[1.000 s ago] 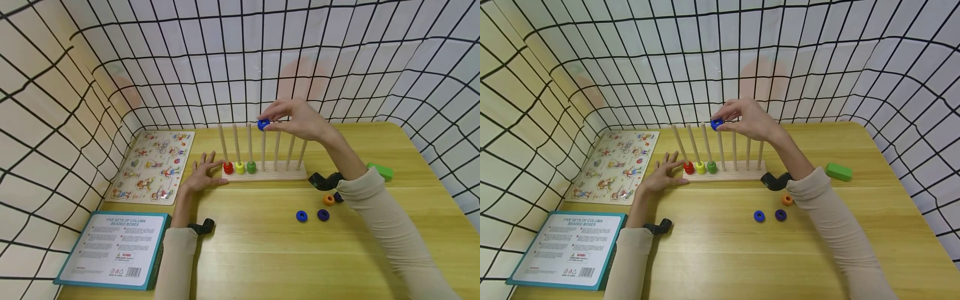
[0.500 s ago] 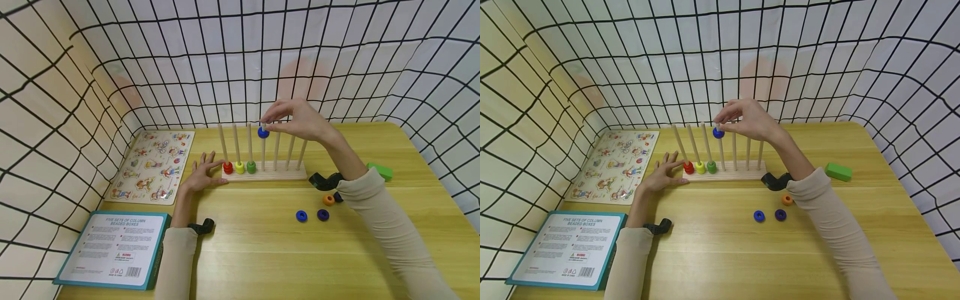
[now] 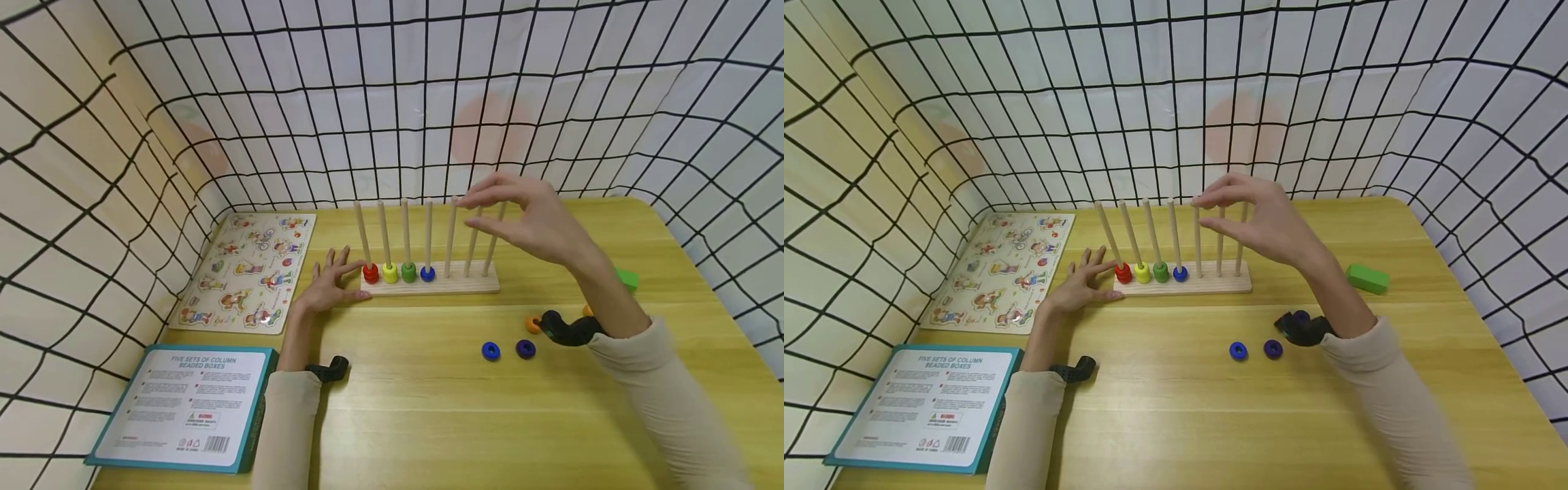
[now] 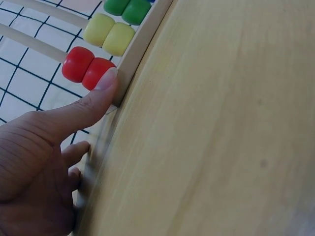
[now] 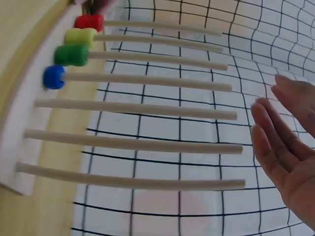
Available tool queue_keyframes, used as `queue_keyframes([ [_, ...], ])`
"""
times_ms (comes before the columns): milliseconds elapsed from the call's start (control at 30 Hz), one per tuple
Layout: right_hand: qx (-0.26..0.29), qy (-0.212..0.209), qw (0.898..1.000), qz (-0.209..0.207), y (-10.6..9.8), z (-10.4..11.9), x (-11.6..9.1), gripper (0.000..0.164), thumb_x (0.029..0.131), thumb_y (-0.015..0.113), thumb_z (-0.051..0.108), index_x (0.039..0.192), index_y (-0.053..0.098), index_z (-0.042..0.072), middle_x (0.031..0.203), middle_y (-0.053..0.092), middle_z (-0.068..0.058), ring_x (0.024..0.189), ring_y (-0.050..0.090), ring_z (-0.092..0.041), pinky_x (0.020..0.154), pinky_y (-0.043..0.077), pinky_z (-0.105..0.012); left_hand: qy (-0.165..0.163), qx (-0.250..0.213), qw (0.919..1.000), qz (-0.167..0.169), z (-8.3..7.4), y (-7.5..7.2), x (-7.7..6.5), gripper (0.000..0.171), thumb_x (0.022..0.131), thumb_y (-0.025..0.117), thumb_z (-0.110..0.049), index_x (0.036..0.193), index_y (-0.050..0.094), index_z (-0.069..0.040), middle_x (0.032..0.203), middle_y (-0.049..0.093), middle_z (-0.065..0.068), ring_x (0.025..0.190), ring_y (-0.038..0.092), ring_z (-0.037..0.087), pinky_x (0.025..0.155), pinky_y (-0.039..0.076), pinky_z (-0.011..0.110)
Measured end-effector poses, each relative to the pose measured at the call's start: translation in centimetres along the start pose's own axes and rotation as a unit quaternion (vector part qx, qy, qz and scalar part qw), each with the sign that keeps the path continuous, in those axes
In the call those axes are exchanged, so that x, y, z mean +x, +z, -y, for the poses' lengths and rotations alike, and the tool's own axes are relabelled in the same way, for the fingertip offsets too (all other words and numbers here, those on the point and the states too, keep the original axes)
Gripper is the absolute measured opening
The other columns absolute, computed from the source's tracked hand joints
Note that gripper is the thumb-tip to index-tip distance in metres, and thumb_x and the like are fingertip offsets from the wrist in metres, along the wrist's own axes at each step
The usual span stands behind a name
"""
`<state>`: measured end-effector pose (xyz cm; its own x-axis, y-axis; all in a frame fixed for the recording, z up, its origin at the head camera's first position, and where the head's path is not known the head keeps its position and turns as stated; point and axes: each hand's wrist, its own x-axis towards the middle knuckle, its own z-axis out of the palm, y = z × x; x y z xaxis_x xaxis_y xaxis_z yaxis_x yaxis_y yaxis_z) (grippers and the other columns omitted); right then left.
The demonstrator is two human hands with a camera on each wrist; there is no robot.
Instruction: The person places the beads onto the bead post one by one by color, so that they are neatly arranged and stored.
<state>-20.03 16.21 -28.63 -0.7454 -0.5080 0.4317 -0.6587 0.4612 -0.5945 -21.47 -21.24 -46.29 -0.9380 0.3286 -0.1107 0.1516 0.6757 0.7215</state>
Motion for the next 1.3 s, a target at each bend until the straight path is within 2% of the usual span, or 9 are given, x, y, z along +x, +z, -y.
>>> queue_keyframes([
  [167, 0.011, 0.017, 0.998, 0.060, 0.4, -1.3, -4.2, 0.034, 0.093, 0.077, 0.011, 0.124, 0.075, 0.025, 0.127, 0.070, 0.008, 0.112, 0.062, -0.003, 0.095, 0.050, -0.018, 0.002, 0.006, 1.0000, -0.003, 0.1, -0.2, 0.1, 0.075, 0.091, 0.081, -0.031, 0.156, 0.047, -0.017, 0.175, 0.002, 0.016, 0.160, -0.019, 0.039, 0.124, -0.021, 0.065],
  [267, 0.022, 0.032, 0.994, 0.106, 1.5, -2.9, -6.6, 0.036, 0.093, 0.077, 0.014, 0.126, 0.073, 0.029, 0.128, 0.069, 0.008, 0.117, 0.063, -0.007, 0.096, 0.053, -0.021, 0.001, 0.005, 1.0000, -0.002, 0.0, -0.3, 0.0, 0.075, 0.091, 0.080, -0.032, 0.156, 0.047, -0.017, 0.176, 0.001, 0.016, 0.160, -0.019, 0.039, 0.124, -0.021, 0.064],
  [333, 0.019, 0.040, 0.989, 0.139, 2.3, -3.9, -8.0, 0.035, 0.093, 0.078, 0.017, 0.125, 0.073, 0.030, 0.129, 0.069, 0.009, 0.120, 0.064, -0.011, 0.096, 0.056, -0.028, 0.001, 0.005, 1.0000, -0.001, 0.0, -0.4, -0.1, 0.075, 0.091, 0.080, -0.032, 0.156, 0.047, -0.017, 0.176, 0.001, 0.015, 0.160, -0.019, 0.039, 0.124, -0.021, 0.065],
  [500, 0.045, 0.069, 0.973, 0.218, 4.5, -6.0, -10.5, 0.030, 0.093, 0.078, 0.023, 0.123, 0.074, 0.021, 0.128, 0.071, 0.003, 0.119, 0.067, -0.026, 0.093, 0.058, -0.040, 0.005, 0.004, 1.0000, 0.000, 0.1, -0.6, -0.2, 0.076, 0.092, 0.080, -0.031, 0.157, 0.045, -0.015, 0.175, 0.001, 0.016, 0.160, -0.020, 0.040, 0.123, -0.022, 0.066],
  [667, 0.139, 0.094, 0.949, 0.266, 6.1, -7.8, -12.0, 0.032, 0.093, 0.079, 0.019, 0.123, 0.074, 0.009, 0.124, 0.071, -0.008, 0.113, 0.069, -0.025, 0.096, 0.060, -0.037, 0.007, -0.003, 1.0000, 0.002, 0.1, -0.6, -0.2, 0.076, 0.092, 0.080, -0.030, 0.157, 0.045, -0.014, 0.175, 0.000, 0.017, 0.160, -0.020, 0.040, 0.123, -0.022, 0.066],
  [767, 0.170, 0.097, 0.940, 0.279, 6.6, -8.4, -12.5, 0.030, 0.092, 0.079, 0.015, 0.120, 0.075, 0.007, 0.121, 0.071, -0.011, 0.111, 0.070, -0.021, 0.096, 0.061, -0.036, 0.005, -0.006, 1.0000, 0.003, 0.1, -0.5, -0.2, 0.076, 0.091, 0.080, -0.030, 0.157, 0.045, -0.014, 0.175, 0.000, 0.016, 0.160, -0.021, 0.039, 0.123, -0.022, 0.065],
  [833, 0.173, 0.104, 0.938, 0.281, 6.8, -8.7, -12.6, 0.027, 0.091, 0.079, 0.012, 0.118, 0.077, 0.007, 0.118, 0.071, -0.011, 0.107, 0.070, -0.018, 0.093, 0.061, -0.034, 0.005, -0.006, 1.0000, 0.003, 0.1, -0.5, -0.2, 0.076, 0.091, 0.080, -0.030, 0.157, 0.045, -0.014, 0.175, 0.000, 0.016, 0.160, -0.021, 0.039, 0.123, -0.022, 0.065],
  [1033, 0.142, 0.132, 0.944, 0.267, 7.1, -8.8, -12.3, 0.023, 0.089, 0.081, 0.012, 0.112, 0.079, 0.009, 0.110, 0.074, -0.007, 0.098, 0.071, -0.014, 0.084, 0.061, -0.026, 0.006, -0.008, 0.9999, 0.001, 0.2, -0.3, -0.1, 0.076, 0.091, 0.080, -0.030, 0.157, 0.045, -0.014, 0.175, 0.000, 0.016, 0.160, -0.021, 0.039, 0.123, -0.023, 0.065],
  [1300, 0.100, 0.174, 0.952, 0.230, 7.1, -8.8, -11.8, 0.024, 0.087, 0.083, 0.013, 0.110, 0.079, 0.007, 0.106, 0.077, -0.009, 0.091, 0.072, -0.015, 0.076, 0.059, -0.022, 0.004, -0.005, 1.0000, 0.004, 0.2, -0.1, 0.0, 0.076, 0.091, 0.080, -0.029, 0.157, 0.046, -0.015, 0.175, 0.001, 0.016, 0.160, -0.020, 0.039, 0.124, -0.022, 0.065],
])
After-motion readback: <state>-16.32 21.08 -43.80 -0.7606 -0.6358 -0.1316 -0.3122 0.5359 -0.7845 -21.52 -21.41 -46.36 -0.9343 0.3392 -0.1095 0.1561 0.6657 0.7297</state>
